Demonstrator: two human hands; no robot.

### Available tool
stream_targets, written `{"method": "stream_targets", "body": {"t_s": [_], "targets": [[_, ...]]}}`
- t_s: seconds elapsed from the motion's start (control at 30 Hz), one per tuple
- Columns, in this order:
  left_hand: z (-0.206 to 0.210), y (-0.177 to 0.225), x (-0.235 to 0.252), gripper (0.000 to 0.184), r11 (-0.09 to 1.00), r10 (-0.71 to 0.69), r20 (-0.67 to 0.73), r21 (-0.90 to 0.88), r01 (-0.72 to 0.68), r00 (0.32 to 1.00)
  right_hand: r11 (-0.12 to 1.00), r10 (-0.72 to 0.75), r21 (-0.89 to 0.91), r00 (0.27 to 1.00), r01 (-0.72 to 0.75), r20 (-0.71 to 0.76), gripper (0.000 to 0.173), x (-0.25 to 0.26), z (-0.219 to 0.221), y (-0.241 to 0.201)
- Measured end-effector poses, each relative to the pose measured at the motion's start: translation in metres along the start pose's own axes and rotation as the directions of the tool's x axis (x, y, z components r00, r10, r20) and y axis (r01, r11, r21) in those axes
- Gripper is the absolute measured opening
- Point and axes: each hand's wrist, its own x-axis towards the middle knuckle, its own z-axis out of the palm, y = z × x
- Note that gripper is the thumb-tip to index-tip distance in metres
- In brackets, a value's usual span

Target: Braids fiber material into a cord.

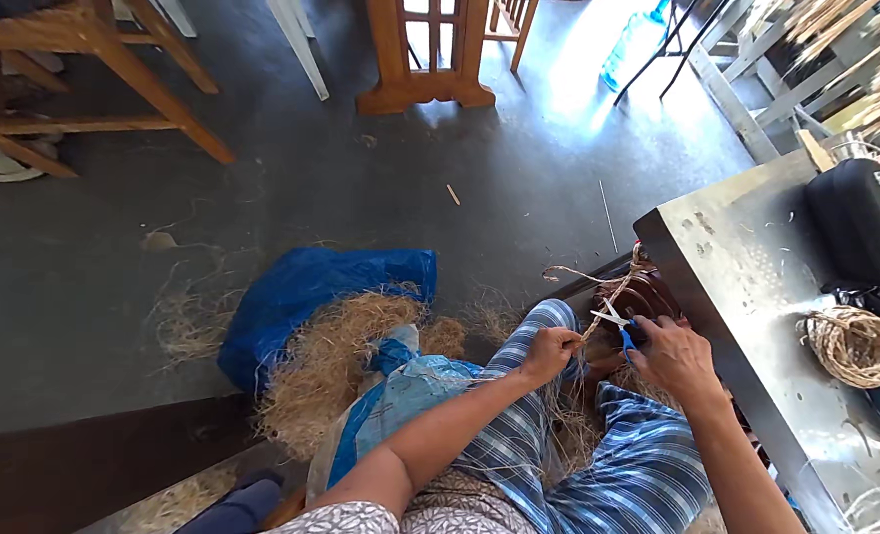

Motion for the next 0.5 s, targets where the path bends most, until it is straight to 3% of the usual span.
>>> {"method": "stream_targets", "body": {"t_s": [0.27,0.5], "targets": [[0.0,-0.004,0.0,0.021,0.999,0.037,-0.02,-0.023,-0.037,0.999,0.997,-0.058,0.04,0.998,0.059,-0.007,0.049,0.003,0.009,0.002],[0.001,-0.004,0.0,0.021,0.998,0.043,-0.024,-0.033,-0.044,0.999,0.993,-0.082,0.083,0.995,0.086,-0.052,0.031,0.004,0.015,0.006]]}}
